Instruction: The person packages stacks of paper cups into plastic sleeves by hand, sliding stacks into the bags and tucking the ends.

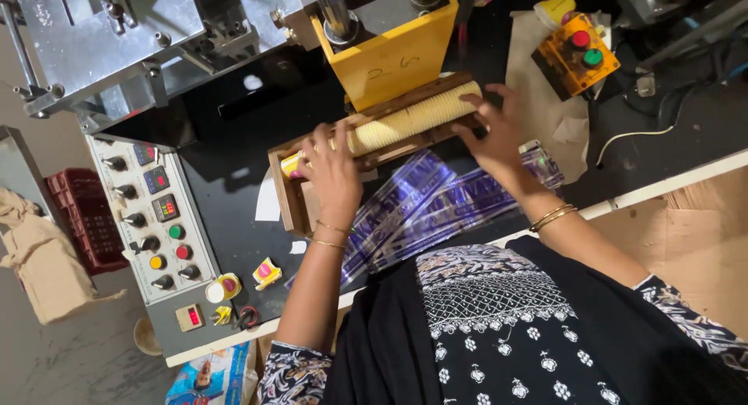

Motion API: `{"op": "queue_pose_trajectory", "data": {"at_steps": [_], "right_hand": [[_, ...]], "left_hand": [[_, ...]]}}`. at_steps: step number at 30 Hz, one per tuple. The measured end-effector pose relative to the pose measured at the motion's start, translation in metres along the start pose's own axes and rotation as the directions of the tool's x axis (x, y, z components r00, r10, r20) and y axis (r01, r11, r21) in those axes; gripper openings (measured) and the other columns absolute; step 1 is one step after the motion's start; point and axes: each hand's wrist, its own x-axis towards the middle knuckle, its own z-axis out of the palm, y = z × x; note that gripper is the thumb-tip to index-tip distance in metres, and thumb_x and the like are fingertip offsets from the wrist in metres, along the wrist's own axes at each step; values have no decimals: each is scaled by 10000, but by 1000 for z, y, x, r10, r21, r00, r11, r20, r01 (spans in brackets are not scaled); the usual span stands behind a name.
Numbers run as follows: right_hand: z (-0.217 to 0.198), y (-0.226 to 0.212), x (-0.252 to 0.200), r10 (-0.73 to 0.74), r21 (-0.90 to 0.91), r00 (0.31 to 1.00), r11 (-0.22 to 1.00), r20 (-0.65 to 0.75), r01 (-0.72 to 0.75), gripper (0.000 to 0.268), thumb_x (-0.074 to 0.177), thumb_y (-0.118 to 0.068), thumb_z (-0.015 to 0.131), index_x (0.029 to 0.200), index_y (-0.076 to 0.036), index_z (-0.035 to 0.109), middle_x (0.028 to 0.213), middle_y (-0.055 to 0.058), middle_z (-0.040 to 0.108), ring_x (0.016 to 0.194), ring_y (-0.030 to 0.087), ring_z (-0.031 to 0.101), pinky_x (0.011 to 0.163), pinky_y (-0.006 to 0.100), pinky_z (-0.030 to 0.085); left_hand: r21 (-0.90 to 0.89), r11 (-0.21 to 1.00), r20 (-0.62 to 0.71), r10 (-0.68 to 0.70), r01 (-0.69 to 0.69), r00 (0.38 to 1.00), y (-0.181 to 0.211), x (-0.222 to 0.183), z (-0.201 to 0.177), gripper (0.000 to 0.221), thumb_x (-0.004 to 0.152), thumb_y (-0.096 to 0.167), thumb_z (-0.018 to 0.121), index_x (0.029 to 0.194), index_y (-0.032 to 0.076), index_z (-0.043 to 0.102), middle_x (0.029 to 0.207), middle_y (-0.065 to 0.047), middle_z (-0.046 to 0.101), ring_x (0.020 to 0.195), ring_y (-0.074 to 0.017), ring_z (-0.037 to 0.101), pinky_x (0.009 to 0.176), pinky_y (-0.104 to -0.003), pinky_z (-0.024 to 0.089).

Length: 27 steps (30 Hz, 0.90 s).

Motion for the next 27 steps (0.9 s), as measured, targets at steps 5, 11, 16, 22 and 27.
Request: {"op": "queue_pose_trajectory", "data": {"at_steps": [5, 11, 16, 22, 27], "right_hand": [[24, -11, 6, -156, -326, 982, 928, 106, 182, 543, 810, -186, 937, 1307, -152, 723, 1506, 188, 317, 1411, 406, 384, 1173, 482, 434], [51, -18, 6, -316, -402, 946, 860, 67, 315, 528, 732, -276, 955, 1222, -248, 760, 1509, 201, 269, 1420, 445, 235, 1207, 521, 285], [60, -12, 10, -306, -526, 945, 788, 115, 319, 547, 782, -455, 934, 1285, -323, 763, 1425, 148, 334, 1357, 412, 234, 1164, 577, 232], [51, -6, 14, -408, -581, 889, 680, 207, 447, 565, 810, -488, 889, 1335, -344, 736, 1424, 100, 456, 1388, 374, 323, 1131, 627, 245], [22, -4, 20, -388, -718, 889, 543, 244, 435, 586, 718, -437, 881, 1279, -356, 732, 1335, -58, 628, 1271, 287, 494, 946, 639, 282]], "left_hand": [[-50, 991, -5, 125, -125, 992, 6, -2, 46, 610, 782, 208, 795, 1357, 158, 596, 1353, -70, 543, 1300, -310, 462, 1039, -560, 337], [-169, 968, -22, 185, -186, 983, 25, 15, 59, 610, 775, 332, 831, 1314, 156, 604, 1310, -90, 560, 1275, -337, 462, 984, -565, 320], [-207, 954, -65, 207, -216, 976, 24, 17, 77, 543, 778, 313, 841, 1253, 129, 651, 1271, -82, 578, 1262, -339, 468, 987, -533, 319], [-252, 955, -48, 146, -154, 988, 21, 14, 76, 449, 739, 333, 874, 1040, 72, 667, 1187, -108, 596, 1198, -345, 507, 999, -519, 349], [-289, 944, -64, 148, -161, 987, 22, 17, 70, 489, 735, 339, 883, 1104, 80, 693, 1145, -98, 599, 1165, -334, 513, 988, -504, 353]]}}
